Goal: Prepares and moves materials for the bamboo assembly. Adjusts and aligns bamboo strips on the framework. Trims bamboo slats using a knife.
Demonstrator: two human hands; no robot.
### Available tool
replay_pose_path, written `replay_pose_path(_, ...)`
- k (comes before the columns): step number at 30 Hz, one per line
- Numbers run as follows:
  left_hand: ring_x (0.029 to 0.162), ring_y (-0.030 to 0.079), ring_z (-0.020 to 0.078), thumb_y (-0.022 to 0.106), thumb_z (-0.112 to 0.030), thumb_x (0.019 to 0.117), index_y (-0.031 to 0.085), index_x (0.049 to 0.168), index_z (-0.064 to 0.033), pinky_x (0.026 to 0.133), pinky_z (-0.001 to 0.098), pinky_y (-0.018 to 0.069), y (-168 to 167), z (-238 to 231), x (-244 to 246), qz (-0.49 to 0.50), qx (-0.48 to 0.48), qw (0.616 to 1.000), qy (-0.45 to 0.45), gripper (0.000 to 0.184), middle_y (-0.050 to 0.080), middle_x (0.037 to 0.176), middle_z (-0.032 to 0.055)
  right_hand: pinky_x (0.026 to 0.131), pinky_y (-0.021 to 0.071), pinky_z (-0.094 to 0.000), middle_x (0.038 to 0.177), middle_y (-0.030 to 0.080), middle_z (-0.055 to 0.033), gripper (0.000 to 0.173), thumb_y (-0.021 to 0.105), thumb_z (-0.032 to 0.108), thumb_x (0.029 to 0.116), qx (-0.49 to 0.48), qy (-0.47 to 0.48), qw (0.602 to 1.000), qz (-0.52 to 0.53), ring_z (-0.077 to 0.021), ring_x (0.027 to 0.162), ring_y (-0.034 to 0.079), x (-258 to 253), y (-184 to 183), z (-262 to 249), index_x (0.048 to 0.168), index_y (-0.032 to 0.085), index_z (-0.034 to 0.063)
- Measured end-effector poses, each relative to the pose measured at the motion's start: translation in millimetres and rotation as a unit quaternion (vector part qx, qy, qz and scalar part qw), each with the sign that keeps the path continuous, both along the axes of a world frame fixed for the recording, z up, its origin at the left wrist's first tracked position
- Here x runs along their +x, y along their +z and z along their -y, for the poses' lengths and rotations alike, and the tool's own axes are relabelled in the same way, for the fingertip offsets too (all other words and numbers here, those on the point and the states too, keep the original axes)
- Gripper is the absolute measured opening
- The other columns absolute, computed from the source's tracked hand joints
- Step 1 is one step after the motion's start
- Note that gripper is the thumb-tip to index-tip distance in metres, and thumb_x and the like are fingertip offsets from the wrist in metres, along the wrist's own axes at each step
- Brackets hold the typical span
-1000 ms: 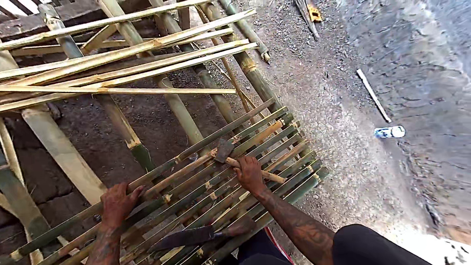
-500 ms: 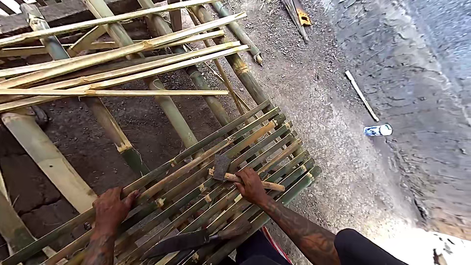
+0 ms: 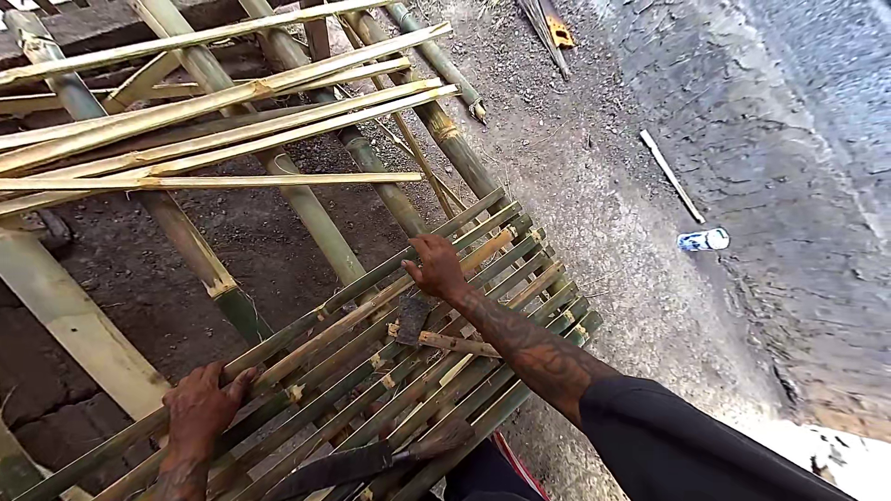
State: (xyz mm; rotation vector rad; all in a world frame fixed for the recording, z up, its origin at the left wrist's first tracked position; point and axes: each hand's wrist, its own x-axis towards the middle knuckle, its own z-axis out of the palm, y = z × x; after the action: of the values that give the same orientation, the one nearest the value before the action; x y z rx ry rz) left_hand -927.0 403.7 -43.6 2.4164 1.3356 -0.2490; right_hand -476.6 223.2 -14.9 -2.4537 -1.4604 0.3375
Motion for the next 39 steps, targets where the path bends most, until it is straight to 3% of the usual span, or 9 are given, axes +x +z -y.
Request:
replay_pose_path(3, 0.116, 0.061, 0.0539, 0.052, -0.071, 0.0913, 0.068, 0.114, 0.0063, 0.101, 0.0725, 0.0394, 8.9, 1.4, 7.4, -0.007, -0.031, 0.999, 0.006, 0.082, 0.066, 0.116, 0.0334, 0.110, 0.0435, -0.0557, 0.135, 0.064, -0.0165, 0.047, 0.065, 0.043, 0.0972, -0.013, -0.005, 1.000, 0.004, -0.0357, 0.129, 0.058, 8.4, -14.4, -10.9, 0.128, 0.069, 0.0078)
replay_pose_path(8, 0.112, 0.062, 0.0540, 0.047, -0.076, 0.0890, 0.068, 0.111, 0.0064, 0.099, 0.0720, 0.0408, 5.8, 3.3, 7.1, 0.001, -0.013, 1.000, 0.006, 0.088, 0.066, 0.112, 0.0329, 0.110, 0.0454, -0.0526, 0.127, 0.068, -0.0150, 0.038, 0.069, 0.038, 0.0957, 0.051, 0.003, 0.998, 0.033, -0.0343, 0.124, 0.062, 13.1, -33.0, -3.0, 0.115, 0.074, 0.0063)
replay_pose_path(20, 0.117, 0.060, 0.0512, 0.055, -0.063, 0.0953, 0.066, 0.118, 0.0068, 0.104, 0.0679, 0.0393, 16.4, 6.5, 14.7, -0.034, -0.022, 0.999, 0.019, 0.074, 0.065, 0.118, 0.0323, 0.115, 0.0415, -0.0507, 0.128, 0.068, -0.0169, 0.032, 0.069, 0.031, 0.0974, 0.026, 0.000, 1.000, -0.018, -0.0356, 0.128, 0.059, 13.1, -29.1, -9.2, 0.113, 0.074, 0.0043)
replay_pose_path(23, 0.117, 0.061, 0.0499, 0.062, -0.057, 0.0960, 0.067, 0.121, 0.0043, 0.105, 0.0676, 0.0389, 14.2, 8.4, 13.6, -0.031, -0.014, 0.999, 0.026, 0.066, 0.066, 0.118, 0.0308, 0.115, 0.0403, -0.0530, 0.129, 0.067, -0.0194, 0.035, 0.069, 0.033, 0.0969, 0.029, 0.006, 0.999, -0.021, -0.0379, 0.128, 0.059, 13.5, -29.0, -8.3, 0.113, 0.073, 0.0018)
replay_pose_path(27, 0.117, 0.061, 0.0470, 0.064, -0.052, 0.0964, 0.068, 0.121, 0.0008, 0.105, 0.0650, 0.0400, 4.9, 9.1, 9.9, -0.029, -0.002, 0.999, 0.029, 0.059, 0.066, 0.119, 0.0281, 0.115, 0.0395, -0.0545, 0.133, 0.065, -0.0200, 0.052, 0.079, 0.041, 0.0872, 0.020, 0.043, 0.998, -0.031, -0.0392, 0.131, 0.057, 20.8, -24.6, -1.2, 0.121, 0.071, 0.0019)
replay_pose_path(30, 0.114, 0.062, 0.0457, 0.063, -0.054, 0.0961, 0.070, 0.120, -0.0012, 0.102, 0.0646, 0.0413, -1.8, 11.4, 5.7, -0.013, 0.024, 0.999, 0.021, 0.059, 0.067, 0.115, 0.0262, 0.114, 0.0408, -0.0556, 0.135, 0.064, -0.0209, 0.048, 0.080, 0.034, 0.0886, 0.020, 0.055, 0.998, -0.029, -0.0405, 0.132, 0.056, 23.6, -24.1, 0.0, 0.122, 0.070, 0.0011)
replay_pose_path(34, 0.109, 0.064, 0.0445, 0.052, -0.066, 0.0968, 0.071, 0.118, -0.0032, 0.099, 0.0642, 0.0430, -7.8, 12.5, 2.2, 0.018, 0.047, 0.999, 0.014, 0.069, 0.068, 0.112, 0.0246, 0.114, 0.0402, -0.0564, 0.133, 0.064, -0.0234, 0.047, 0.078, 0.034, 0.0906, 0.015, 0.055, 0.998, -0.025, -0.0426, 0.132, 0.055, 21.1, -17.5, -1.3, 0.122, 0.070, -0.0008)
replay_pose_path(39, 0.109, 0.064, 0.0439, 0.049, -0.068, 0.0965, 0.071, 0.117, -0.0031, 0.098, 0.0639, 0.0432, -9.6, 13.7, 2.9, 0.020, 0.055, 0.998, 0.011, 0.072, 0.068, 0.111, 0.0240, 0.114, 0.0408, -0.0560, 0.133, 0.065, -0.0220, 0.046, 0.078, 0.034, 0.0905, 0.016, 0.056, 0.998, -0.015, -0.0419, 0.131, 0.056, 21.8, -19.1, -0.8, 0.121, 0.070, 0.0000)
